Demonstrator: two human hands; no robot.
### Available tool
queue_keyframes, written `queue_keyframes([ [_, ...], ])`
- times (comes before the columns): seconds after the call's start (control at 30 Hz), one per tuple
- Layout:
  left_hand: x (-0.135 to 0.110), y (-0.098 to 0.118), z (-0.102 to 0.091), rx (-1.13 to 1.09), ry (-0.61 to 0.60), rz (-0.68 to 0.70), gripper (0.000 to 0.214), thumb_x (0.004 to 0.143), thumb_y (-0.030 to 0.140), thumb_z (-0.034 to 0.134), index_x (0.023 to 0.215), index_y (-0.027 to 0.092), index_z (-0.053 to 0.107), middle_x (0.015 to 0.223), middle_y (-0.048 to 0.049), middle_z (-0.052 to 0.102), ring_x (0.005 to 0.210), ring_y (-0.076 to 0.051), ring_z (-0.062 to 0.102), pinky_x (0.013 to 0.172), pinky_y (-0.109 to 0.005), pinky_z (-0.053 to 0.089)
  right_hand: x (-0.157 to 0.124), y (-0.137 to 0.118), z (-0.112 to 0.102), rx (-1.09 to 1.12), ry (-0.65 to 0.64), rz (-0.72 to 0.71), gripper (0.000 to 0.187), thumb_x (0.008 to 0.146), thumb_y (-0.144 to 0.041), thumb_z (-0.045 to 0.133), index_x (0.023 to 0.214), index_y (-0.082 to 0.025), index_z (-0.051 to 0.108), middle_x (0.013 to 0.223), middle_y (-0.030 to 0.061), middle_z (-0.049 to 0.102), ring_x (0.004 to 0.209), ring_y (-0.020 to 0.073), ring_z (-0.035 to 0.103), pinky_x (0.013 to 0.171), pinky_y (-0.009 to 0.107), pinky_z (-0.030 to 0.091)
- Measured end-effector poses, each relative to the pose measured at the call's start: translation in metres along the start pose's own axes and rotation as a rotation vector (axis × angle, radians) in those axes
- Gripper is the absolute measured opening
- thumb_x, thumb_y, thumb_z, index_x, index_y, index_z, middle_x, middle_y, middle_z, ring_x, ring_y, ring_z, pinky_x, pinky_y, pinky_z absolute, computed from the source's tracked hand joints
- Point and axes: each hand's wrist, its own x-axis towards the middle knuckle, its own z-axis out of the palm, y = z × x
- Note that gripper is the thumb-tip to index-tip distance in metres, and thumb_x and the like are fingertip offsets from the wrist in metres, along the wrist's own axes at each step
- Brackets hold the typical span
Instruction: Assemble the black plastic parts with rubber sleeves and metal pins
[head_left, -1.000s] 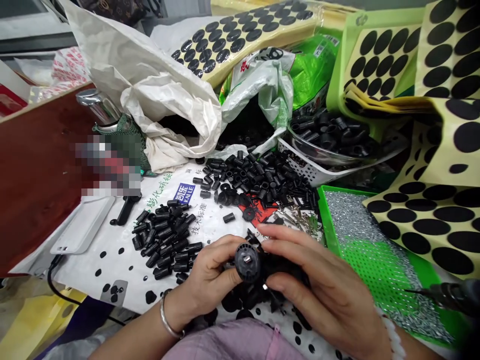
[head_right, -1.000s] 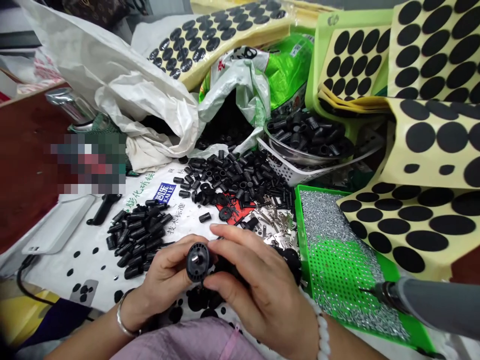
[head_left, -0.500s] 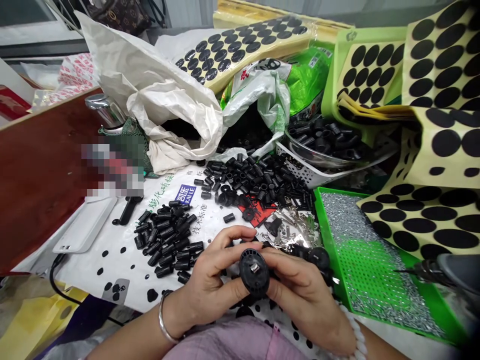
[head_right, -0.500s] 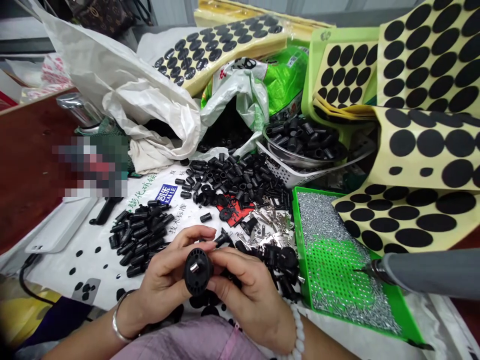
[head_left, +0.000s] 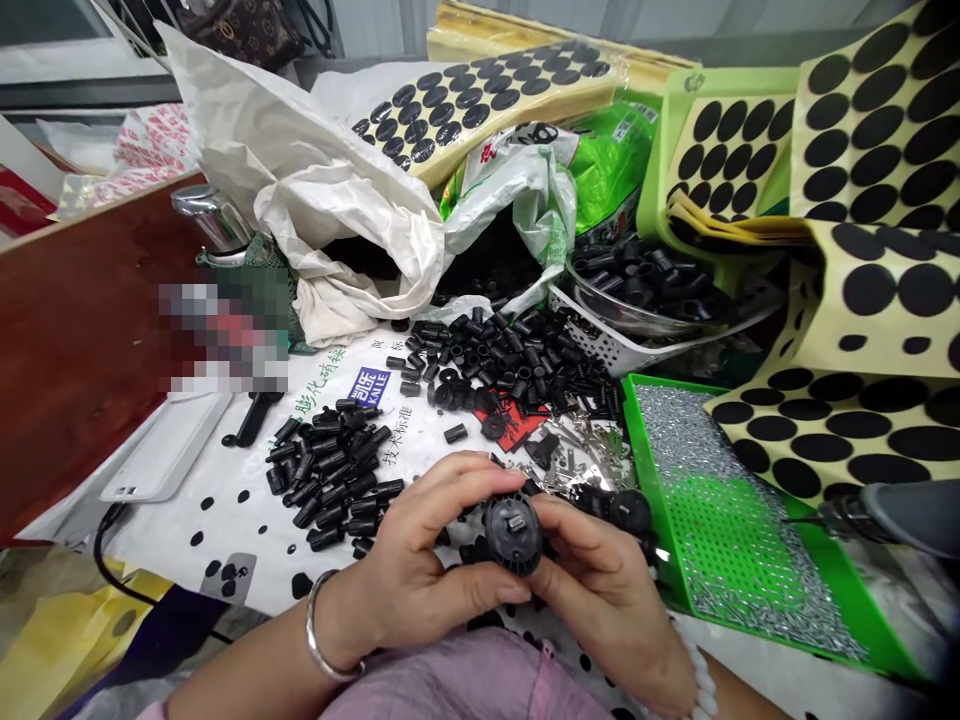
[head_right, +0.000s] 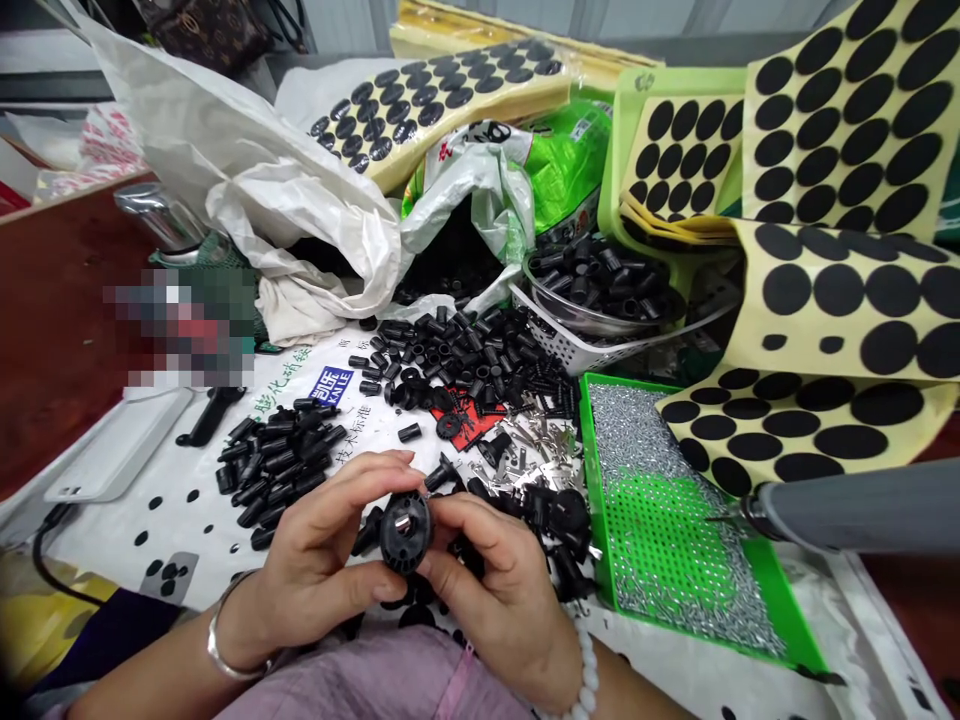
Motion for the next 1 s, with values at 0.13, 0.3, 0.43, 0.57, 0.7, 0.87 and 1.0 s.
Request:
queue_keyframes([
  [0.13,0.003,0.004,0.003,0.022,0.048,0.013,0.049,0.071,0.033,0.070,0.115,0.019,0.051,0.102,-0.0098,0.058,0.103,-0.023,0.050,0.086,-0.033,0.044,-0.001,0.002,0.000,-0.045,0.048,-0.034,0.017,0.079,-0.019,0.056,0.096,-0.020,0.059,0.083,0.0041,0.064,0.078,0.0166,0.063,0.066,0.027,0.054],
  [0.3,0.005,0.008,0.004,0.094,0.045,0.008,0.049,0.072,0.030,0.070,0.116,0.018,0.051,0.103,-0.0096,0.057,0.100,-0.022,0.051,0.086,-0.032,0.043,0.001,0.001,-0.003,-0.212,0.124,-0.136,0.023,0.077,-0.014,0.056,0.099,-0.021,0.058,0.082,0.0037,0.064,0.078,0.0162,0.062,0.066,0.026,0.053],
  [0.43,0.005,0.008,0.004,0.084,-0.005,-0.031,0.052,0.075,0.024,0.067,0.122,0.015,0.047,0.103,-0.0097,0.054,0.095,-0.019,0.051,0.083,-0.030,0.044,-0.001,0.000,-0.007,-0.367,0.157,-0.205,0.027,0.076,-0.011,0.055,0.101,-0.020,0.055,0.085,0.0055,0.064,0.079,0.0169,0.063,0.065,0.027,0.054],
  [0.57,0.004,0.008,0.004,0.008,-0.069,-0.061,0.049,0.080,0.024,0.059,0.125,0.012,0.045,0.106,-0.0118,0.051,0.098,-0.020,0.050,0.085,-0.032,0.043,-0.003,-0.002,-0.009,-0.416,0.153,-0.167,0.023,0.076,-0.013,0.055,0.098,-0.019,0.056,0.083,0.0055,0.064,0.076,0.0165,0.063,0.064,0.028,0.055],
  [0.7,0.004,0.007,0.003,0.018,-0.056,-0.083,0.041,0.084,0.021,0.052,0.123,0.013,0.048,0.105,-0.0118,0.052,0.096,-0.019,0.051,0.083,-0.031,0.044,-0.002,-0.002,-0.010,-0.423,0.148,-0.162,0.022,0.076,-0.013,0.055,0.097,-0.019,0.056,0.082,0.0048,0.064,0.074,0.0155,0.063,0.063,0.027,0.054],
  [0.87,0.005,0.007,0.003,0.150,-0.042,-0.031,0.038,0.084,0.011,0.050,0.121,0.016,0.050,0.099,-0.0095,0.055,0.090,-0.016,0.054,0.076,-0.027,0.047,-0.003,0.002,-0.009,-0.417,0.134,-0.201,0.027,0.076,-0.012,0.055,0.101,-0.019,0.055,0.088,0.0065,0.065,0.079,0.0172,0.064,0.065,0.027,0.055],
  [1.0,0.004,0.006,0.004,0.195,-0.046,0.010,0.038,0.084,0.008,0.047,0.122,0.014,0.049,0.100,-0.0109,0.055,0.092,-0.016,0.053,0.077,-0.026,0.047,-0.005,0.000,-0.009,-0.353,0.115,-0.216,0.031,0.077,-0.012,0.055,0.107,-0.020,0.054,0.092,0.0070,0.065,0.084,0.0179,0.063,0.066,0.026,0.055],
])
